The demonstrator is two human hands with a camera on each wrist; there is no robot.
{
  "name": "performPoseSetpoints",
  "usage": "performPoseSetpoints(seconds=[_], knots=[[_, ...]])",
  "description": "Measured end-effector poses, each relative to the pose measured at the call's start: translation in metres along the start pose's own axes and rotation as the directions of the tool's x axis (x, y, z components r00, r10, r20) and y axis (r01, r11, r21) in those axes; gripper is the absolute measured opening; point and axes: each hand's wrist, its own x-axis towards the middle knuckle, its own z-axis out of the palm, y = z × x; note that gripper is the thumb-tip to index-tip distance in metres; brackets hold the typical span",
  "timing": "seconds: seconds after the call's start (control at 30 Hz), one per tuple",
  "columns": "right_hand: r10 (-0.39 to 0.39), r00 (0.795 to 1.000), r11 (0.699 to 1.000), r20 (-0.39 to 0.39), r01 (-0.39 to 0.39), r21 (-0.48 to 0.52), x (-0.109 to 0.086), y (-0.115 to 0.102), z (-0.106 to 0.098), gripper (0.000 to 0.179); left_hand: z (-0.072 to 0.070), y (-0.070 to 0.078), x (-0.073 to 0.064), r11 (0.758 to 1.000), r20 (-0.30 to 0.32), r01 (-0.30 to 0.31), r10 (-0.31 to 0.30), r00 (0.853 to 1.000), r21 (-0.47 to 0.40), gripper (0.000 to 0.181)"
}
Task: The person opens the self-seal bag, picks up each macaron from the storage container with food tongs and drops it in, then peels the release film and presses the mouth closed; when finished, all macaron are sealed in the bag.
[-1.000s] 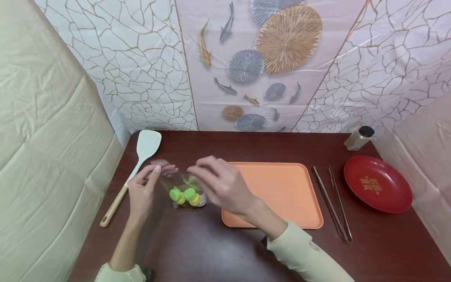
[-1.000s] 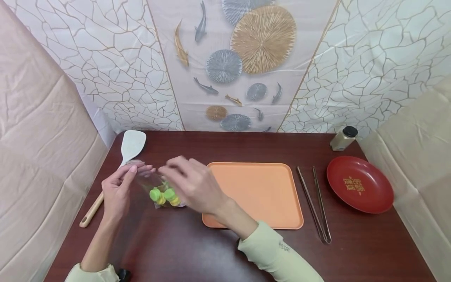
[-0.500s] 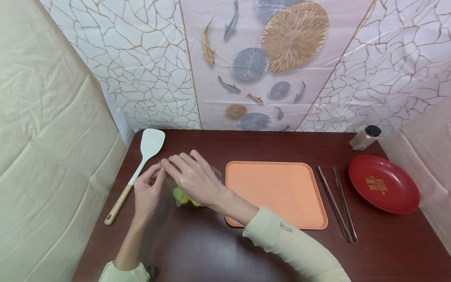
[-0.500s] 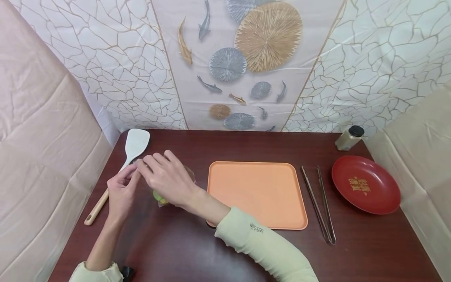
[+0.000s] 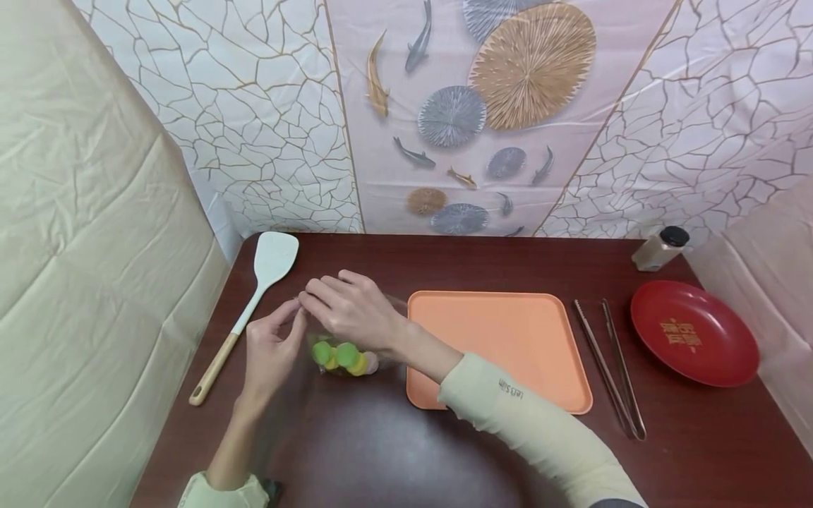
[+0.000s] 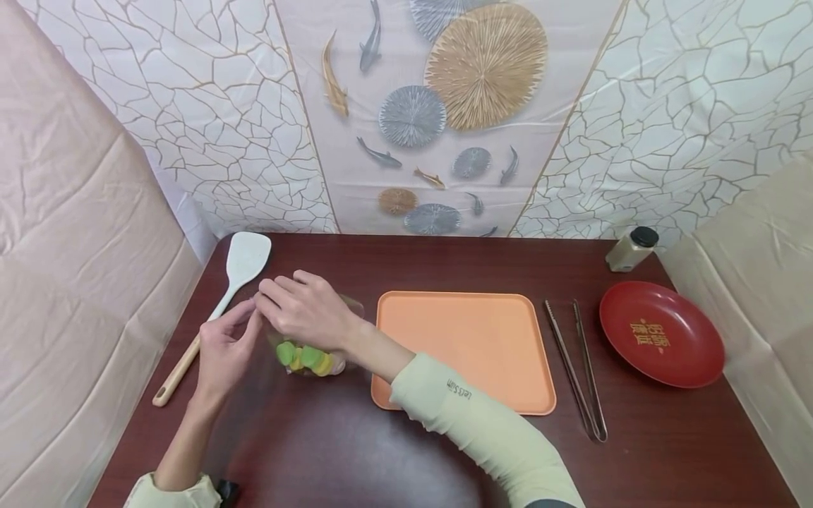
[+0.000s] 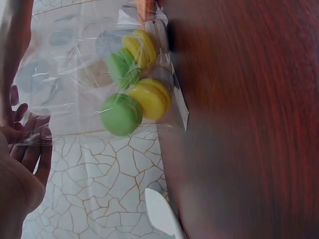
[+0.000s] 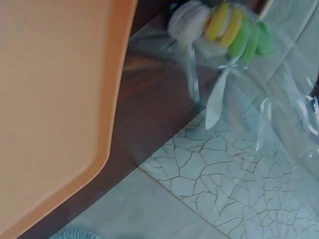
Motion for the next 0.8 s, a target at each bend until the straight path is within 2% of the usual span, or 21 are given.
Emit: performPoseSetpoints(seconds=[0.13, 0.23, 0.33, 0.43, 0.6, 0.8], knots=[[-0.053, 0.998, 0.998, -0.038, 0.054, 0.019, -0.0019, 0.0063, 0.0038, 0.010, 0.0000, -0.0007, 0.0006, 0.999, 0.003, -0.029, 0.029, 1.000, 0.031, 0.017], [-0.049, 0.998, 0.997, -0.046, 0.051, 0.054, -0.0020, 0.0072, 0.0057, 0.008, 0.0000, -0.0020, 0.0000, 0.997, 0.001, -0.050, 0.050, 0.999, 0.055, 0.016], [-0.005, 0.999, 0.995, -0.036, 0.009, 0.103, -0.0017, 0.0062, 0.0069, 0.008, 0.0017, -0.0028, -0.0007, 0.996, -0.009, -0.057, 0.058, 0.998, 0.063, 0.017], [0.068, 0.998, 0.986, -0.006, -0.066, 0.154, -0.0010, 0.0041, 0.0071, 0.008, 0.0040, -0.0018, -0.0012, 0.997, -0.020, -0.063, 0.064, 0.998, 0.054, 0.019], [0.177, 0.983, 0.958, 0.051, -0.184, 0.221, -0.0008, 0.0011, 0.0054, 0.007, 0.0049, 0.0002, -0.0021, 0.995, -0.023, -0.087, 0.088, 0.996, 0.046, 0.020], [0.190, 0.976, 0.922, 0.101, -0.213, 0.322, -0.0033, 0.0016, 0.0043, 0.008, 0.0035, 0.0002, -0.0035, 0.995, -0.022, -0.090, 0.091, 0.996, 0.036, 0.022]])
